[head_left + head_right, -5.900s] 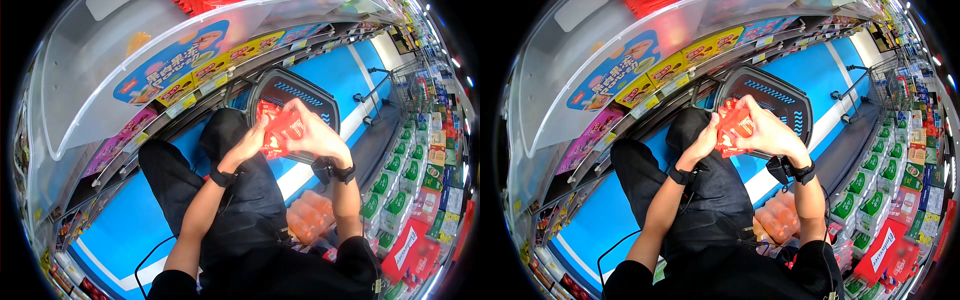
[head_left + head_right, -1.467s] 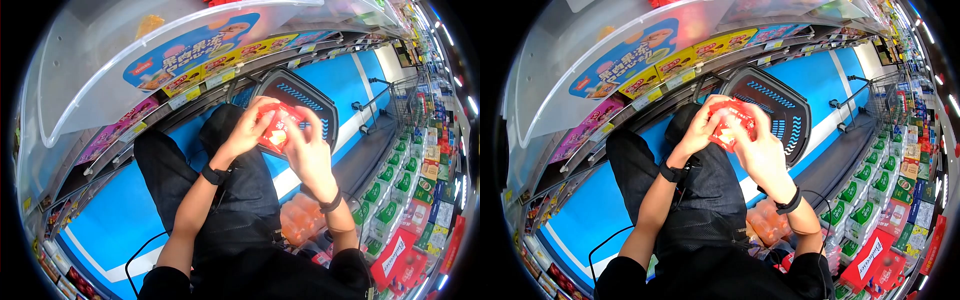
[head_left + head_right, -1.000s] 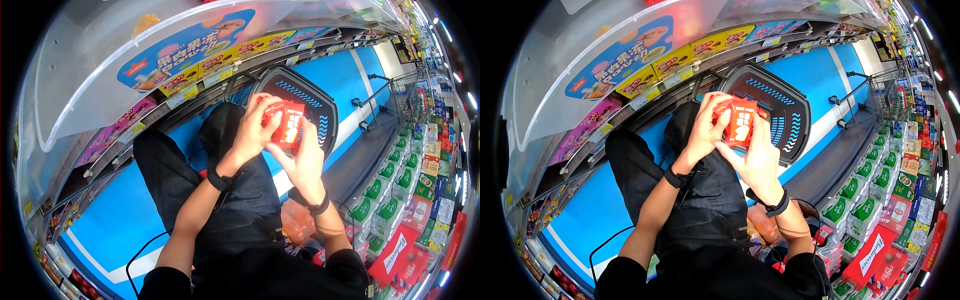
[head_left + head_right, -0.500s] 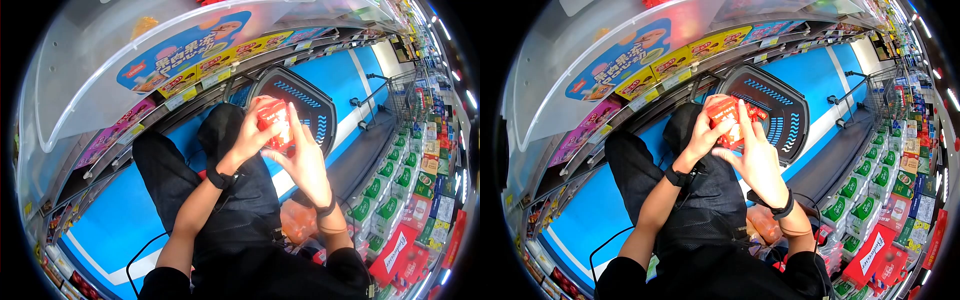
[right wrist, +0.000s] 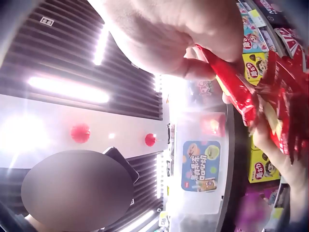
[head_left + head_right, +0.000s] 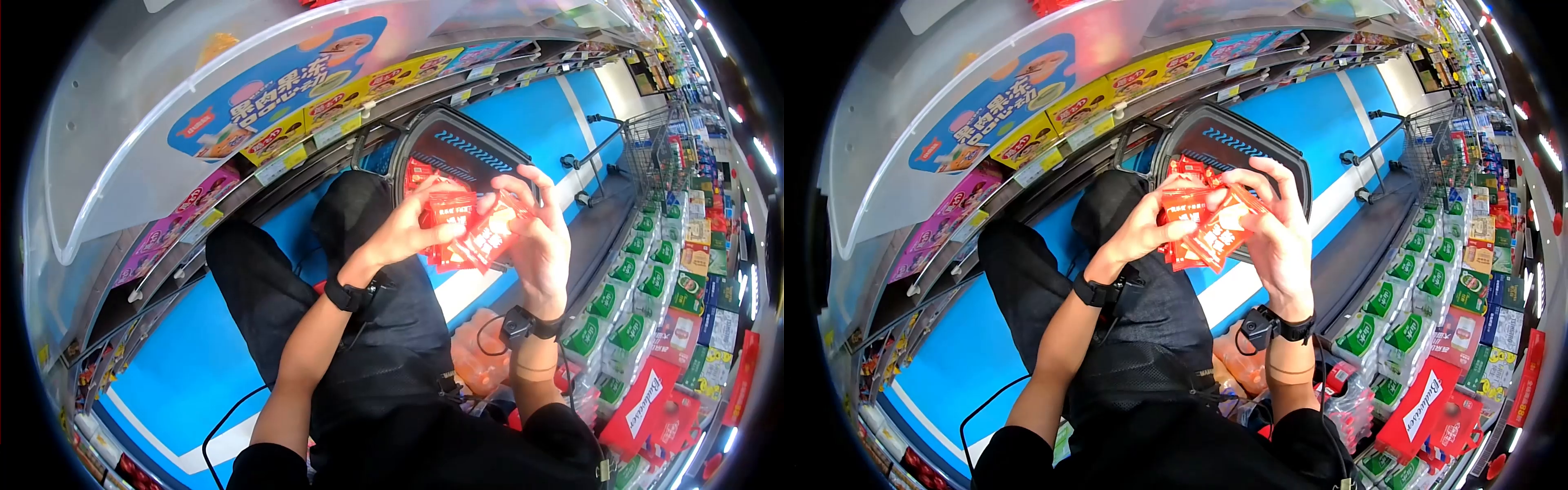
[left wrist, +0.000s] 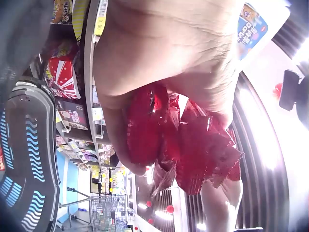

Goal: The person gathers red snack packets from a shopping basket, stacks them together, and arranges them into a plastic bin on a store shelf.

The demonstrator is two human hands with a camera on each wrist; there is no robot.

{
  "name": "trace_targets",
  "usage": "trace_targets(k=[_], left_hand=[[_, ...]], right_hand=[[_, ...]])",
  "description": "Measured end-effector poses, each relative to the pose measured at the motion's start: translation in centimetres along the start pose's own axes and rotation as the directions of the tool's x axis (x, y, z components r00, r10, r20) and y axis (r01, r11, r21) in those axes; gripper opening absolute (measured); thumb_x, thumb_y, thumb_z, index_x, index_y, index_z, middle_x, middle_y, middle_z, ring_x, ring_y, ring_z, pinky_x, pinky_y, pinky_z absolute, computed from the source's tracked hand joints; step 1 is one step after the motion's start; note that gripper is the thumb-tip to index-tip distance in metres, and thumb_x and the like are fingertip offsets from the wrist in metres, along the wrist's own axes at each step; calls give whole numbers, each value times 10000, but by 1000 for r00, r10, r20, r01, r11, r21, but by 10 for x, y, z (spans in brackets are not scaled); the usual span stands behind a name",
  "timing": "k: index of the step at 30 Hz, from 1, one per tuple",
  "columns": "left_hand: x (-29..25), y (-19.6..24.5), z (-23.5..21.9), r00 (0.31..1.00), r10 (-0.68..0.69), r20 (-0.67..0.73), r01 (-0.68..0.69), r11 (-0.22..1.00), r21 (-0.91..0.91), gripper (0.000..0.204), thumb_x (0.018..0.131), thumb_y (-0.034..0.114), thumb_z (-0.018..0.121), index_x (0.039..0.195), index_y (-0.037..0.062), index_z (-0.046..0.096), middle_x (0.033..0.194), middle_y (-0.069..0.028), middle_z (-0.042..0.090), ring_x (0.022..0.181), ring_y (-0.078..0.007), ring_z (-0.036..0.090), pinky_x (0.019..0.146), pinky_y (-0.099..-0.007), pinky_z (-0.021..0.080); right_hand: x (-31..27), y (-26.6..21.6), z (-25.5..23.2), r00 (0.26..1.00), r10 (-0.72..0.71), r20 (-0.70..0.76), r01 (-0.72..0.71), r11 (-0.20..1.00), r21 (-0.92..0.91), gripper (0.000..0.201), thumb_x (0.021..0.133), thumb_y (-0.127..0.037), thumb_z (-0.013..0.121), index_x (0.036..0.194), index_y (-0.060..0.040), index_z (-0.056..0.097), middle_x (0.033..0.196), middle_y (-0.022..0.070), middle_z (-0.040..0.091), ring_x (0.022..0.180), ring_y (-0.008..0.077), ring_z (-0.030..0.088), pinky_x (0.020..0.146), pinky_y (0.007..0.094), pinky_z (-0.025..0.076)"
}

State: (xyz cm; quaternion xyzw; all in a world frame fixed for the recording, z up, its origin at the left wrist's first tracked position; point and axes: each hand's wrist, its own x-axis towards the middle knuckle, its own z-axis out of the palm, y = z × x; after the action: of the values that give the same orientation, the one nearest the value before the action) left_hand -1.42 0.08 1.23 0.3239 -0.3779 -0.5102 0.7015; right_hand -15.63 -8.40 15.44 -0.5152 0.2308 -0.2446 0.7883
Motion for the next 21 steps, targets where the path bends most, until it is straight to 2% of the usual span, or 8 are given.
trace_targets(k=[2, 4, 7, 9, 11, 14, 15, 21], left_hand=[[2, 5, 3, 999, 3, -48, -1, 999, 51, 550, 799, 285, 747, 1216, -9, 541, 1148, -74, 608, 1136, -144, 549, 1158, -370, 209], [-2, 17, 10, 994, -15, -109, -5, 985, -175, 522, 812, 259, 737, 1211, -12, 540, 1209, -62, 518, 1144, -156, 518, 992, -293, 397], [0, 10, 5, 984, 100, -150, -121, 983, -136, 491, 822, 238, 719, 1206, -12, 543, 1223, -72, 504, 1143, -155, 511, 992, -297, 393], [0, 6, 3, 961, 180, -209, -179, 984, 21, 570, 853, 375, 647, 1242, -23, 528, 1304, -118, 469, 1245, -222, 451, 1062, -348, 334], [1, 5, 3, 932, 229, -281, -231, 973, 26, 504, 841, 312, 673, 1203, -13, 542, 1257, -116, 484, 1197, -226, 475, 1026, -344, 362], [4, 6, 4, 874, 349, -338, -281, 931, 233, 446, 832, 273, 694, 1163, 2, 567, 1201, -120, 501, 1155, -244, 496, 992, -348, 390], [4, 6, 5, 832, 430, -351, -287, 874, 393, 435, 840, 288, 686, 1152, 7, 573, 1186, -131, 501, 1153, -262, 494, 990, -358, 391], [4, 1, 7, 777, 470, -419, -244, 838, 487, 416, 868, 306, 646, 1142, 3, 565, 1165, -153, 496, 1138, -283, 490, 991, -370, 386]], right_hand=[[2, 5, 8, 986, -73, -148, 64, 996, -63, 623, 750, 87, 471, 1355, -18, 364, 1276, 188, 499, 1131, 265, 567, 953, 359, 478], [3, 15, 11, 957, -183, -227, 159, 980, -122, 552, 834, 81, 531, 1357, -22, 389, 1316, 170, 464, 1173, 247, 546, 978, 347, 471], [5, 29, 13, 927, -287, -241, 223, 940, -258, 542, 878, -2, 633, 1361, -21, 387, 1339, 173, 450, 1178, 242, 542, 963, 337, 483], [3, 36, 10, 925, -308, -224, 224, 916, -333, 598, 864, -7, 657, 1388, -25, 370, 1355, 171, 442, 1141, 209, 552, 955, 327, 483], [4, 39, 10, 921, -327, -211, 220, 885, -411, 640, 854, -16, 678, 1412, -27, 365, 1333, 158, 469, 1035, 151, 575, 902, 294, 499], [3, 42, 13, 936, -203, -287, 115, 948, -296, 633, 851, -22, 687, 1406, -21, 383, 1301, 141, 500, 960, 120, 584, 848, 266, 510], [3, 46, 15, 936, -178, -302, 105, 964, -244, 620, 853, -29, 692, 1400, -19, 399, 1274, 130, 523, 899, 109, 592, 821, 252, 514], [2, 59, 28, 897, -188, -401, 68, 953, -294, 299, 854, -74, 721, 1122, 17, 625, 915, 13, 628, 839, 68, 575, 799, 223, 489]])
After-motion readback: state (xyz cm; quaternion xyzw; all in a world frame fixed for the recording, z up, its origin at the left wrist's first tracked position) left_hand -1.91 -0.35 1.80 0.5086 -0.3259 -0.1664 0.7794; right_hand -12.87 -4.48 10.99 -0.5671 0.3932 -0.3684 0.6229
